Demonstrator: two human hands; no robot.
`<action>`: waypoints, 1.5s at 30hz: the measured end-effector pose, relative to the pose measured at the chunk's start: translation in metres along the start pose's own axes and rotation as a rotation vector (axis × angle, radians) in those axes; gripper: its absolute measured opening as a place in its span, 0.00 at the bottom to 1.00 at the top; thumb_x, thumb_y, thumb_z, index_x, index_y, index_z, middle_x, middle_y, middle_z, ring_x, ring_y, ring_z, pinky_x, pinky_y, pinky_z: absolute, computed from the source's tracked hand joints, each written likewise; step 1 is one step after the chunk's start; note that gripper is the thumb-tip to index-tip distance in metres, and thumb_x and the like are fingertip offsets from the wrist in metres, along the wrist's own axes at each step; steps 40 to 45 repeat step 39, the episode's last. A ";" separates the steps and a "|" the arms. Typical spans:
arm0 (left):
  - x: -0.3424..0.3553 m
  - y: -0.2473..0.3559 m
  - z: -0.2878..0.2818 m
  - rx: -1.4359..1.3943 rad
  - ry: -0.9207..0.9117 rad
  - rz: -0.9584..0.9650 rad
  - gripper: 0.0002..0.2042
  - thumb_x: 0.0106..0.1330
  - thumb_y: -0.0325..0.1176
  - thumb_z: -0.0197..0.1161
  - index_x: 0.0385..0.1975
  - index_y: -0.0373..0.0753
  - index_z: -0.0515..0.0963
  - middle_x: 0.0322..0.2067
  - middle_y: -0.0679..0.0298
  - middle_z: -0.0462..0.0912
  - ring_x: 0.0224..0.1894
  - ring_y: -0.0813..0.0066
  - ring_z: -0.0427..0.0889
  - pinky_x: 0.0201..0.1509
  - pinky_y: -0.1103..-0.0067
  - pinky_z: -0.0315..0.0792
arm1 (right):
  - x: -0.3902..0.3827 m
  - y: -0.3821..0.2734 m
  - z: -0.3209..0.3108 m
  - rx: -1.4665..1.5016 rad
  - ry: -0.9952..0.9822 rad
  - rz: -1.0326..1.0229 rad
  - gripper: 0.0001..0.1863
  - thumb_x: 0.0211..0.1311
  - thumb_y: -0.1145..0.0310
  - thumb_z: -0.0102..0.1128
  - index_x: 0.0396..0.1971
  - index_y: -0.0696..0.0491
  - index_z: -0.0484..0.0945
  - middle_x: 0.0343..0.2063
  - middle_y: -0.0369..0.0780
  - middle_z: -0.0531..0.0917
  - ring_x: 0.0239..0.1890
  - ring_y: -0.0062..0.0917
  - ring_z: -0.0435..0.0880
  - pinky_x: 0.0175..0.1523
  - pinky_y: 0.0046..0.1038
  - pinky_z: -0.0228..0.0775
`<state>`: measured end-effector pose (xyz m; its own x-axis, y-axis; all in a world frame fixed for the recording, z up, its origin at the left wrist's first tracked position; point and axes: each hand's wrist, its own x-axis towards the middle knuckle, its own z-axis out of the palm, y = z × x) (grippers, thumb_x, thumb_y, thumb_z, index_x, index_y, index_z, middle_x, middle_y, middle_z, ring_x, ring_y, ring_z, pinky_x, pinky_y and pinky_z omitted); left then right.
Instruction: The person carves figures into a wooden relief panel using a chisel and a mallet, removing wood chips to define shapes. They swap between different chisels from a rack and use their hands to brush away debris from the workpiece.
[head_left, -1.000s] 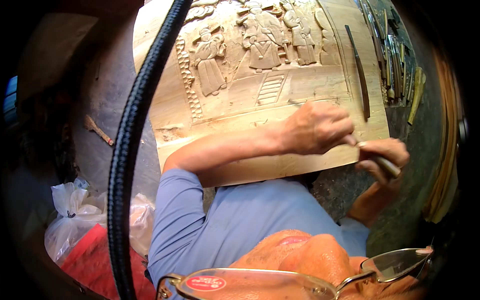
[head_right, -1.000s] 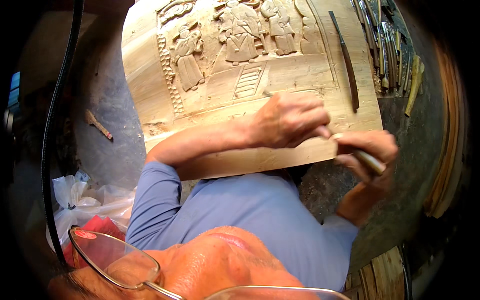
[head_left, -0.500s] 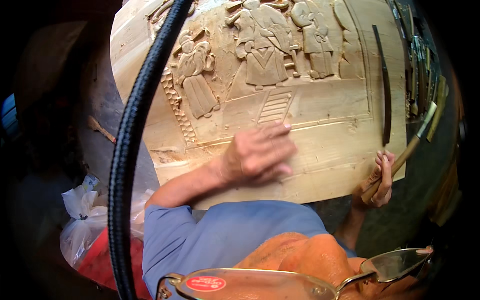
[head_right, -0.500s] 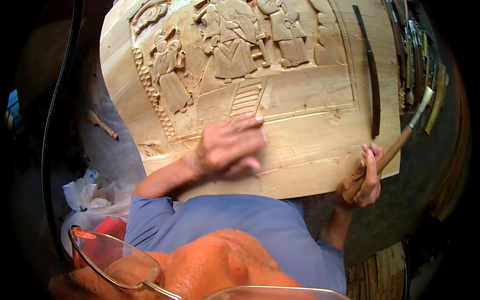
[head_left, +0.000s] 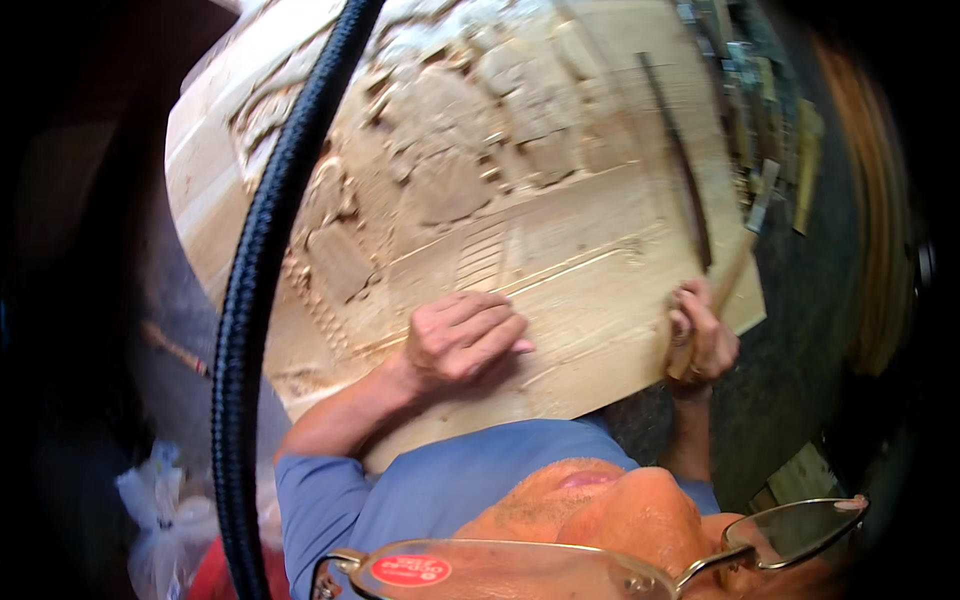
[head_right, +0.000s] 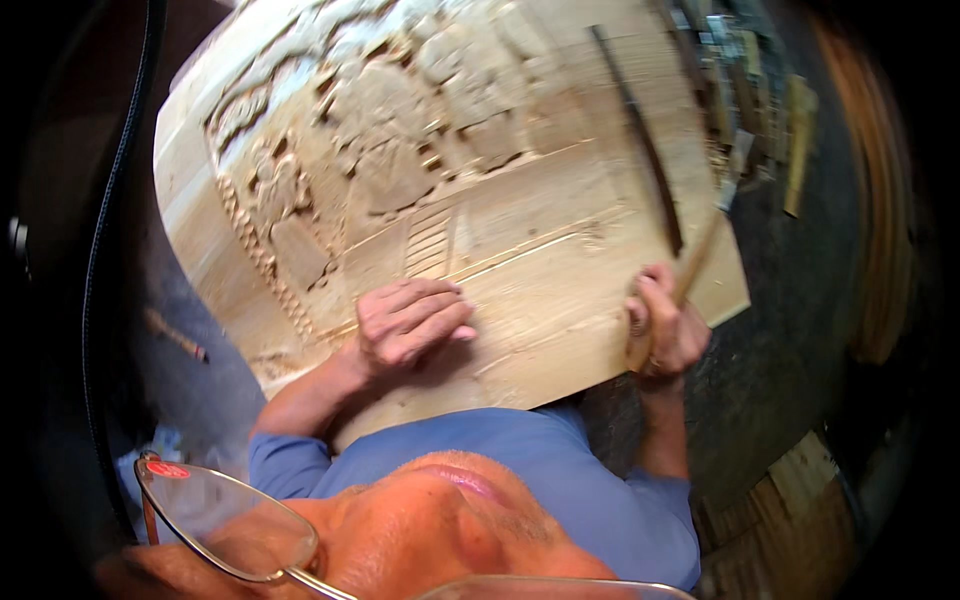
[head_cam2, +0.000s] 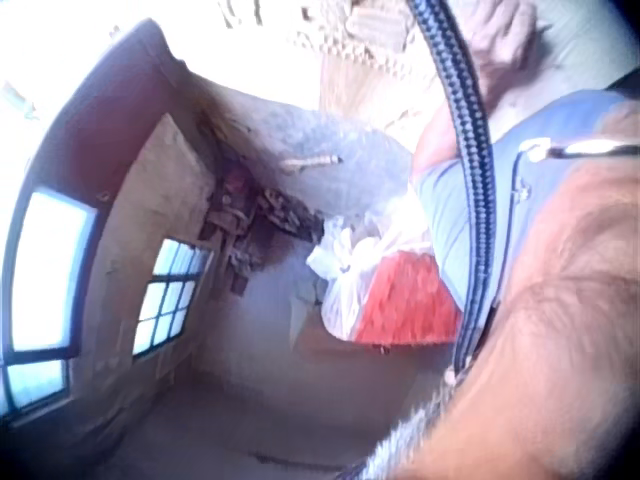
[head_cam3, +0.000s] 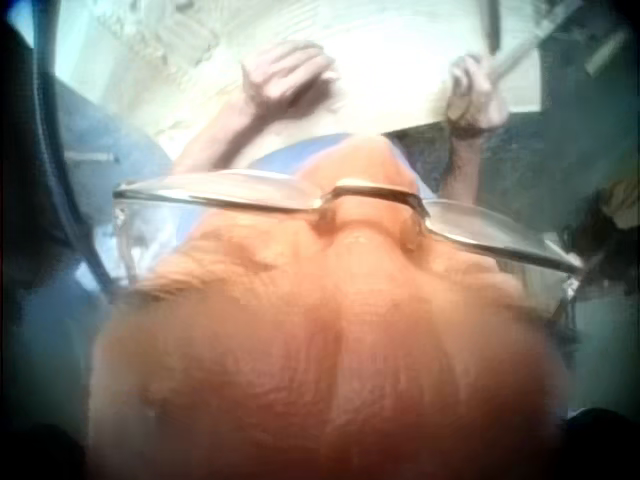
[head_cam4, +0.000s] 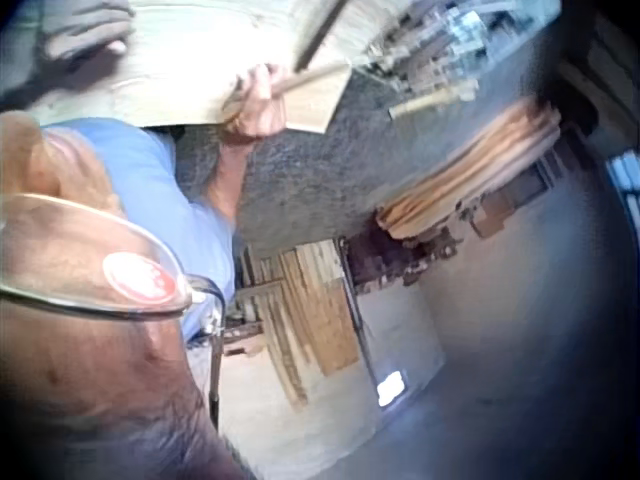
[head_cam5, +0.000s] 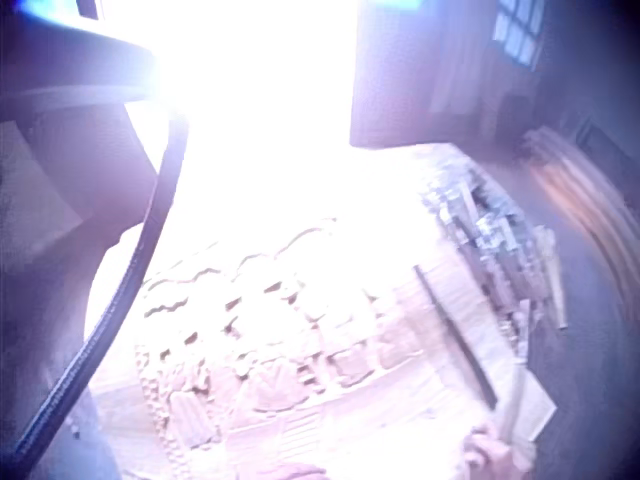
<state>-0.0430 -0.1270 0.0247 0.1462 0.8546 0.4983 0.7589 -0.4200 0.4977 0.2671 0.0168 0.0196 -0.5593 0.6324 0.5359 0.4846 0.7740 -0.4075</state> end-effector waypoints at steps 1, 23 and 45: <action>0.000 0.000 0.000 0.007 -0.001 -0.019 0.10 0.66 0.35 0.79 0.36 0.37 0.87 0.30 0.61 0.89 0.37 0.63 0.93 0.40 0.72 0.87 | 0.005 0.008 0.000 0.022 0.025 -0.018 0.18 0.82 0.61 0.65 0.54 0.63 0.84 0.36 0.49 0.92 0.31 0.37 0.92 0.37 0.35 0.84; -0.034 0.093 0.003 0.072 -0.556 -0.225 0.46 0.73 0.64 0.65 0.79 0.32 0.65 0.80 0.38 0.62 0.84 0.37 0.57 0.88 0.51 0.52 | 0.305 0.355 0.033 0.453 0.353 0.753 0.32 0.72 0.35 0.70 0.50 0.54 0.92 0.39 0.37 0.95 0.40 0.19 0.96 0.34 0.22 0.85; -0.037 0.083 0.008 0.143 -0.568 -0.145 0.41 0.83 0.64 0.48 0.83 0.36 0.60 0.84 0.44 0.56 0.87 0.44 0.51 0.90 0.52 0.45 | 0.294 0.272 0.052 0.326 0.336 0.437 0.28 0.74 0.41 0.71 0.58 0.50 0.90 0.47 0.40 0.95 0.48 0.22 0.95 0.40 0.24 0.86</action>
